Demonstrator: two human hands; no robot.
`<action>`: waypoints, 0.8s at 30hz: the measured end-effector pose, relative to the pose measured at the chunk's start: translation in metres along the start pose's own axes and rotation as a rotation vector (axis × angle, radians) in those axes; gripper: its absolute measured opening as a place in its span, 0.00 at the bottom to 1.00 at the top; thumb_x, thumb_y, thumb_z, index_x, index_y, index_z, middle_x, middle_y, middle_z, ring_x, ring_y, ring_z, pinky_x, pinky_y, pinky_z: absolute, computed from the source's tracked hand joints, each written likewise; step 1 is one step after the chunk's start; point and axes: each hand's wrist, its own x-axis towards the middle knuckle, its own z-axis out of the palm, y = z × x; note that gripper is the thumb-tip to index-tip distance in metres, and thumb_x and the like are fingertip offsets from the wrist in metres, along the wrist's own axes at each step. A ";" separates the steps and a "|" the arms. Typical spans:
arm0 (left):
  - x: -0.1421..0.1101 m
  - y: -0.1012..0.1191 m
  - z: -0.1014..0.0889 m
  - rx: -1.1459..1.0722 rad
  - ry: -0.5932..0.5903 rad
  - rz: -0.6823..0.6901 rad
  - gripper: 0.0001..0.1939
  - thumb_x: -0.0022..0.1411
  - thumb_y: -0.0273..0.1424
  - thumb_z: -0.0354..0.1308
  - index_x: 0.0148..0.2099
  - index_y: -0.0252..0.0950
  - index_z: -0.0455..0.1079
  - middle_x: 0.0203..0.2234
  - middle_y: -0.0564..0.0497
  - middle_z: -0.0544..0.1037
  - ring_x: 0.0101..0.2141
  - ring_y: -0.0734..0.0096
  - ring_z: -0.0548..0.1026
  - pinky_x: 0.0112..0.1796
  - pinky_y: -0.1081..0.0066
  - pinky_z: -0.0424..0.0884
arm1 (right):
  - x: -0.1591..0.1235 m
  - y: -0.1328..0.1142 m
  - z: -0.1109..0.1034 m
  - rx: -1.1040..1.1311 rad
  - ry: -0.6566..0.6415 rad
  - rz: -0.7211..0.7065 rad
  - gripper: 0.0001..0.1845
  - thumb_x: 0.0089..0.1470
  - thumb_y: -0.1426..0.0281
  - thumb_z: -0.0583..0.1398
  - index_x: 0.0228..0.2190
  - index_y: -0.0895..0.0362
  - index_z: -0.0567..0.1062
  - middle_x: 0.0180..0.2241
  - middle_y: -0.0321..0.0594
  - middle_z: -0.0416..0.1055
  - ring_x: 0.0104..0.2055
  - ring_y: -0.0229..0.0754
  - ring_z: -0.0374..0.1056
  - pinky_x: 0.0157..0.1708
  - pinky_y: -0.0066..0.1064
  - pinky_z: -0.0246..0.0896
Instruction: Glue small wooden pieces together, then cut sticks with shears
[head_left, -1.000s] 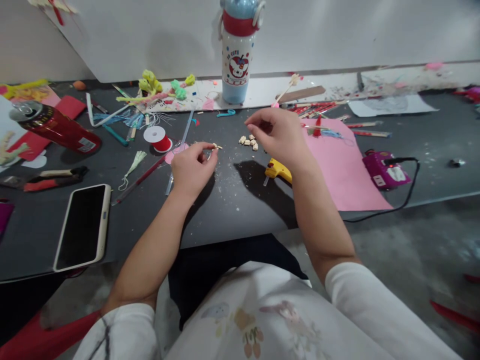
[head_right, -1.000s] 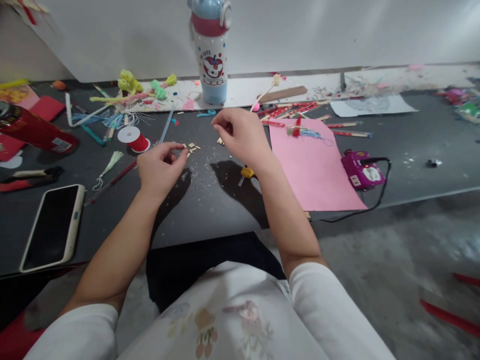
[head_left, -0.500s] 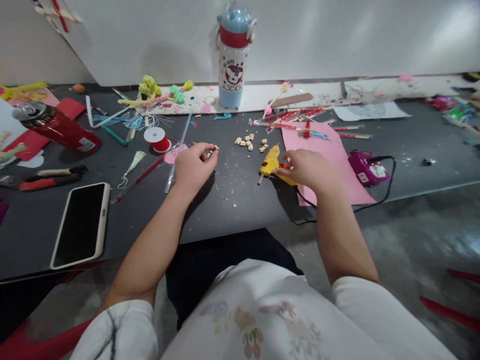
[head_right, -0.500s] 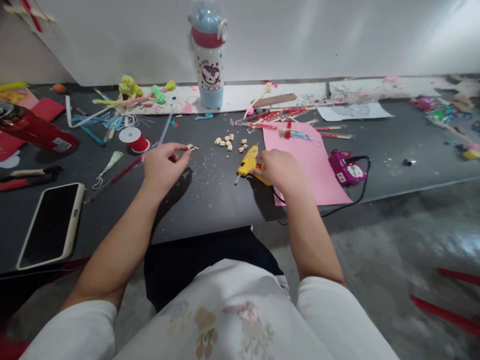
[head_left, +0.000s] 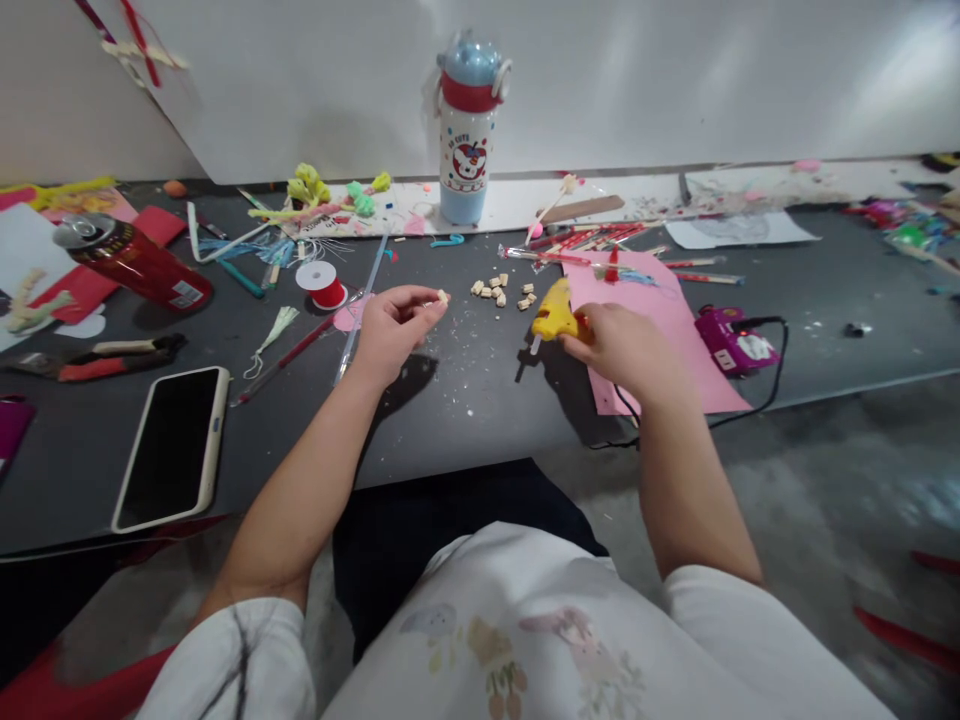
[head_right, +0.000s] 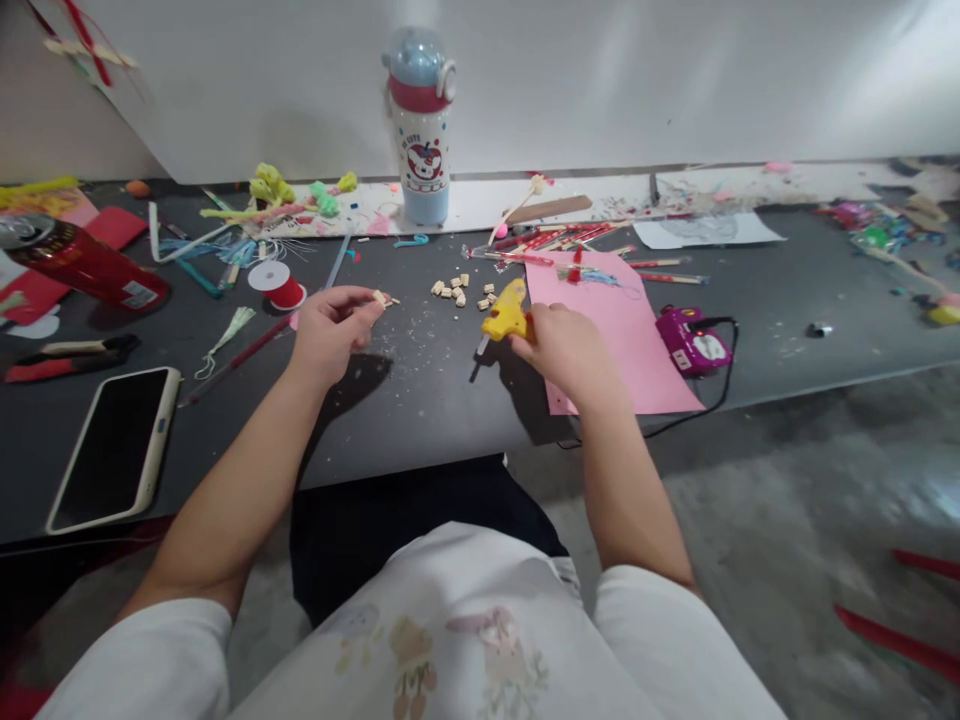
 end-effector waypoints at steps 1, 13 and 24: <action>0.000 0.001 0.000 -0.035 0.006 -0.014 0.12 0.46 0.39 0.71 0.32 0.38 0.78 0.15 0.58 0.67 0.12 0.86 0.54 0.13 0.78 0.49 | 0.000 0.003 -0.004 0.101 0.043 -0.002 0.14 0.58 0.61 0.57 0.36 0.59 0.74 0.34 0.49 0.74 0.35 0.49 0.70 0.31 0.36 0.54; 0.005 0.000 -0.004 -0.108 0.166 0.017 0.17 0.42 0.44 0.74 0.31 0.39 0.78 0.21 0.56 0.73 0.12 0.89 0.53 0.12 0.78 0.47 | 0.046 -0.034 0.020 1.764 0.009 -0.161 0.17 0.47 0.53 0.64 0.31 0.52 0.72 0.25 0.33 0.59 0.22 0.34 0.55 0.22 0.29 0.58; -0.006 0.002 -0.003 0.177 0.203 0.129 0.13 0.56 0.44 0.67 0.38 0.42 0.78 0.24 0.55 0.74 0.16 0.85 0.56 0.17 0.76 0.53 | 0.036 -0.052 0.039 1.744 -0.178 -0.255 0.22 0.51 0.49 0.64 0.29 0.57 0.74 0.24 0.36 0.70 0.22 0.33 0.64 0.22 0.28 0.65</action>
